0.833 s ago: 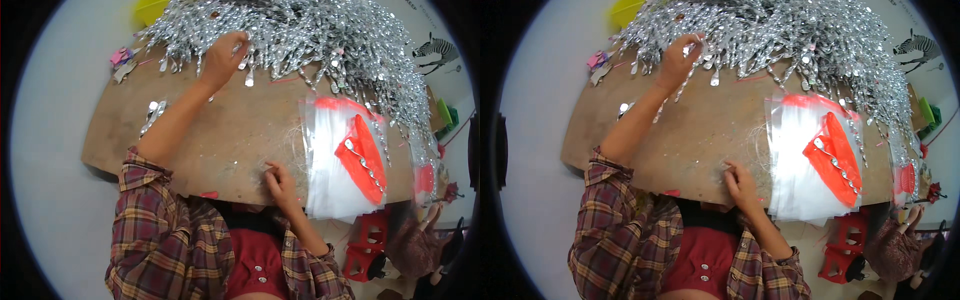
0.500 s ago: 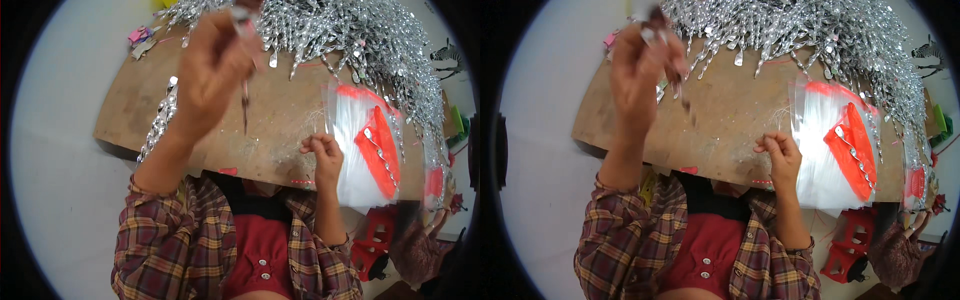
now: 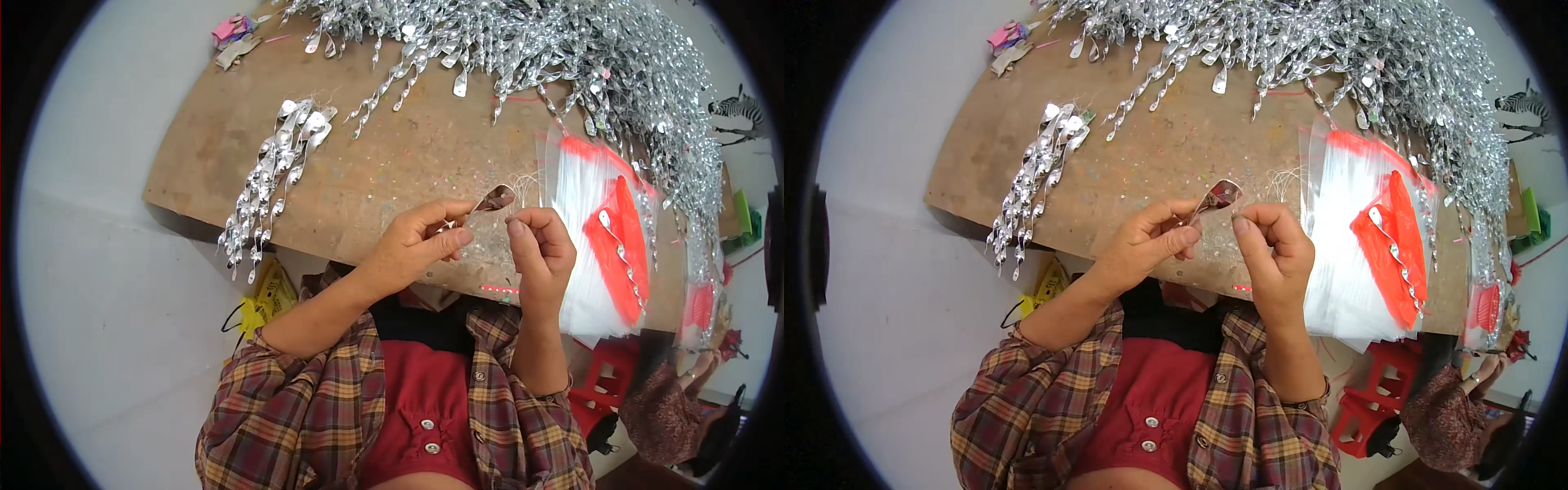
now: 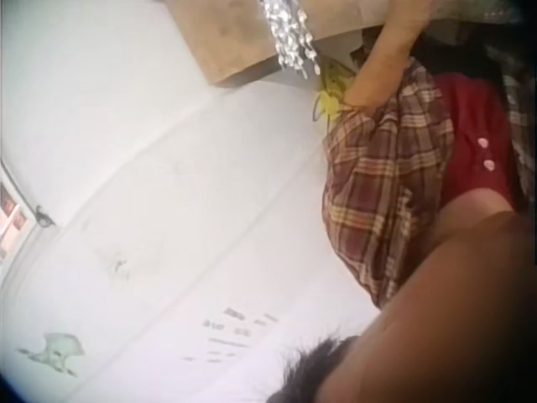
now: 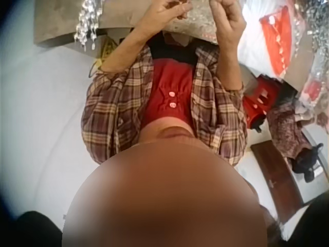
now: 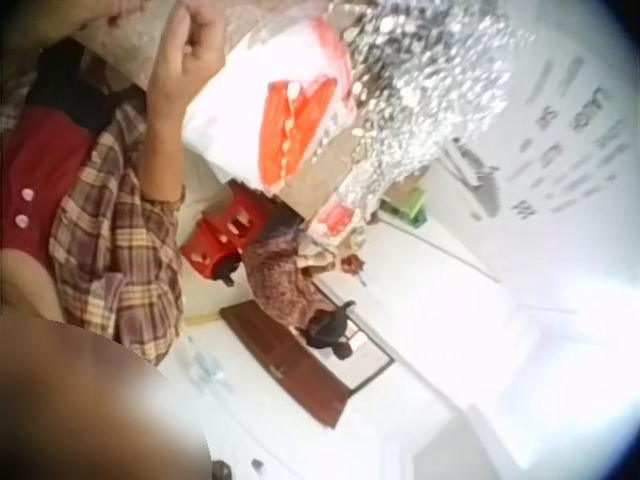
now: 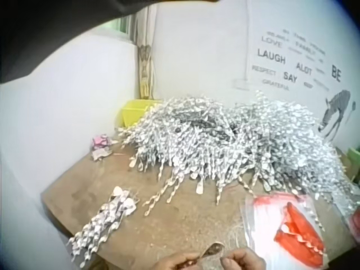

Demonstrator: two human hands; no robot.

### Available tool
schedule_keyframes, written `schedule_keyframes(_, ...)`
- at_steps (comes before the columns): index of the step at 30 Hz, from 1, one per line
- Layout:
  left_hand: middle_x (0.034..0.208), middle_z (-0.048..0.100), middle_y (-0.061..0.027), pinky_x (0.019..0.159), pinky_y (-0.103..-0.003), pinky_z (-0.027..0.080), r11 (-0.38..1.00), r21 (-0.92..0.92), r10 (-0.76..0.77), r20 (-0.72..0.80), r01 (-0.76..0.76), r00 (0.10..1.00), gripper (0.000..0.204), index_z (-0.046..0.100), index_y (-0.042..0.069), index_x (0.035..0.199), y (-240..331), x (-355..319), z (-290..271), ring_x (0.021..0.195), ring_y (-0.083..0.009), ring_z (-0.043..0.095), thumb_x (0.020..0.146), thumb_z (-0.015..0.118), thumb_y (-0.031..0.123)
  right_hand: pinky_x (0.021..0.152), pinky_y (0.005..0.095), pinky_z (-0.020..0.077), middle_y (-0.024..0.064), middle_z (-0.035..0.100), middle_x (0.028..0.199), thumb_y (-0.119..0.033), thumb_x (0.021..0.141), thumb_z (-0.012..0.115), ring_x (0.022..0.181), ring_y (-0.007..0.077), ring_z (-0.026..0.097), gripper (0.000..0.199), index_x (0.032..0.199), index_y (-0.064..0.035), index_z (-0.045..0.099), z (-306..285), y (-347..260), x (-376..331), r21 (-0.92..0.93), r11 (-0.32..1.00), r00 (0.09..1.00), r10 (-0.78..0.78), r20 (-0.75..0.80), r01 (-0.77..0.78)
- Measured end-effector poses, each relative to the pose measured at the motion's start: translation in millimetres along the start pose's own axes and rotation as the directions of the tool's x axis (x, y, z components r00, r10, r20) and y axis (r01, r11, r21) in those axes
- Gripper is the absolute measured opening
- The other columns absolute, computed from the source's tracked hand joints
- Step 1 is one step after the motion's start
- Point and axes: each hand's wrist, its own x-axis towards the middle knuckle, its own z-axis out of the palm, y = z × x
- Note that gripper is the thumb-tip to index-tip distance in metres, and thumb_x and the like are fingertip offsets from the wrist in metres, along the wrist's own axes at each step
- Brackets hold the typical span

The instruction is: Sorting and organizing silver tinsel-like decorations on a table.

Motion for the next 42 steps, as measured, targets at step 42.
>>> schedule_keyframes(42,0.094,0.057,-0.0019,0.068,-0.023,0.043,0.997,-0.032,0.077,0.075,-0.075,0.994,0.03,0.058,0.003,0.113,-9,-1,-32,0.08,-0.009,0.052,0.084,0.063,0.012,0.045,0.0168,0.0315,-0.0021,0.048,0.064,-0.008,0.087,0.056,0.051,0.0036,0.041,0.007,0.091,-0.0016,0.055,13,35,11,0.173,0.971,0.973,0.128,0.194,-0.163)
